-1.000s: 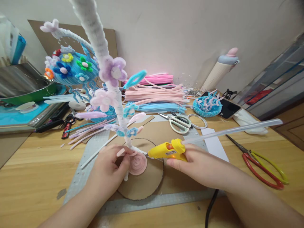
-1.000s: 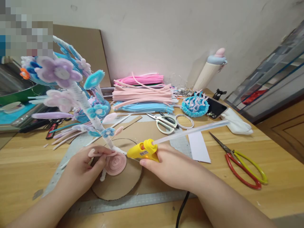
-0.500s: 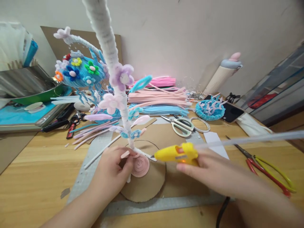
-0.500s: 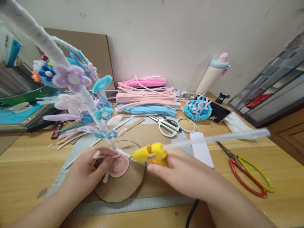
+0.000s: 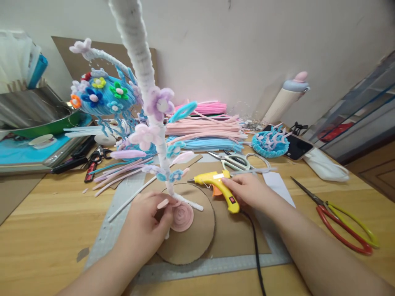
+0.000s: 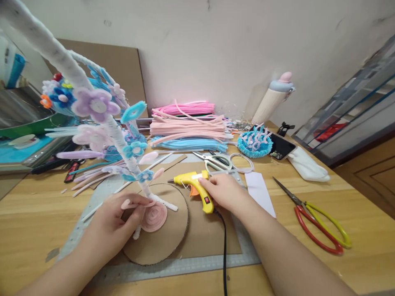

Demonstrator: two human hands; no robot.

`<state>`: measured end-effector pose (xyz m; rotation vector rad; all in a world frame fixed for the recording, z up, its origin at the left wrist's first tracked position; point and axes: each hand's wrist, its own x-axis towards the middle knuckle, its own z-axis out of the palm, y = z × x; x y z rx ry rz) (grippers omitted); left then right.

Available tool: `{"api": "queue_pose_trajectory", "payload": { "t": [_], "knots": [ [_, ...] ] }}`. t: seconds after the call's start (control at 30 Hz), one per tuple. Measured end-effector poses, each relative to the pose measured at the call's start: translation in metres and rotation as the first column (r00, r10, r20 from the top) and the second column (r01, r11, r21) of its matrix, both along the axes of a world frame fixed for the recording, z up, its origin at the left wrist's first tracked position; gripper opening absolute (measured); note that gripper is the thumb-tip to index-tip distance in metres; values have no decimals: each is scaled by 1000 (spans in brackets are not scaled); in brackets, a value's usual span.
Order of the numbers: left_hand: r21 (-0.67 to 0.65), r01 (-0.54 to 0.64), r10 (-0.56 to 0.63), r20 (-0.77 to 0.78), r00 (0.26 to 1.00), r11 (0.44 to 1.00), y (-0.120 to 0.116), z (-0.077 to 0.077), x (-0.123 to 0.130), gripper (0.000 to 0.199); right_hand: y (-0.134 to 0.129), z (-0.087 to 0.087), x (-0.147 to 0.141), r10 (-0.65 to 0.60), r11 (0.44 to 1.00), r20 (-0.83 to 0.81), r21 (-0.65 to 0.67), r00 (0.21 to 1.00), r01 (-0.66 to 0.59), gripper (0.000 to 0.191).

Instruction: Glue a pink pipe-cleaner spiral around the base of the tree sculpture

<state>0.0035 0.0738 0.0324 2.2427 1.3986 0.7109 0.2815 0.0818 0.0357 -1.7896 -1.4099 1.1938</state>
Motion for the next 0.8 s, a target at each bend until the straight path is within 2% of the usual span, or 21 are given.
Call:
{"api": "queue_pose_trajectory", "payload": {
  "t": [0.07, 0.13, 0.2, 0.27, 0.33, 0.4, 0.43, 0.53, 0.6, 0.73, 0.8],
  "knots": [
    [13, 26, -27, 8, 1000, 1000, -1, 1, 1, 18, -7, 4, -8, -42, 994, 90, 105, 995, 33, 46],
    [39, 53, -53, -5, 999, 998, -2, 2, 2, 18, -16, 8, -24, -10, 976, 125, 219, 992, -17, 34],
    [72, 63, -60, -44, 997, 995, -3, 3, 3, 16, -26, 10, -43, 168, 886, 138, 413, 976, -211, 13],
    [95, 65, -56, -92, 994, 993, -4, 4, 5, 20, -35, 12, -61, 245, 794, 157, 534, 957, -291, 31],
    [95, 76, -63, -133, 989, 993, -5, 4, 6, 21, -40, 12, -72, 307, 735, 194, 573, 932, -362, 52],
    [80, 86, -73, -159, 985, 993, -5, 5, 6, 18, -42, 14, -78, 386, 689, 230, 572, 893, -445, 58],
    [72, 85, -72, -164, 984, 994, -5, 5, 6, 16, -42, 14, -80, 426, 666, 242, 568, 872, -483, 53],
    [58, 69, -59, -165, 985, 996, -4, 4, 6, 9, -40, 13, -82, 497, 616, 241, 578, 833, -535, 19],
    [67, 70, -59, -161, 985, 995, -3, 3, 6, 8, -37, 10, -81, 478, 623, 180, 620, 860, -477, 17],
    [94, 115, -99, -160, 982, 989, -2, 1, 7, 8, -29, 2, -72, 273, 725, 3, 657, 962, -208, 11],
    [110, 128, -109, -164, 980, 986, -3, 0, 7, 11, -26, -1, -64, 231, 780, -14, 601, 973, -177, 11]
  ]
}}
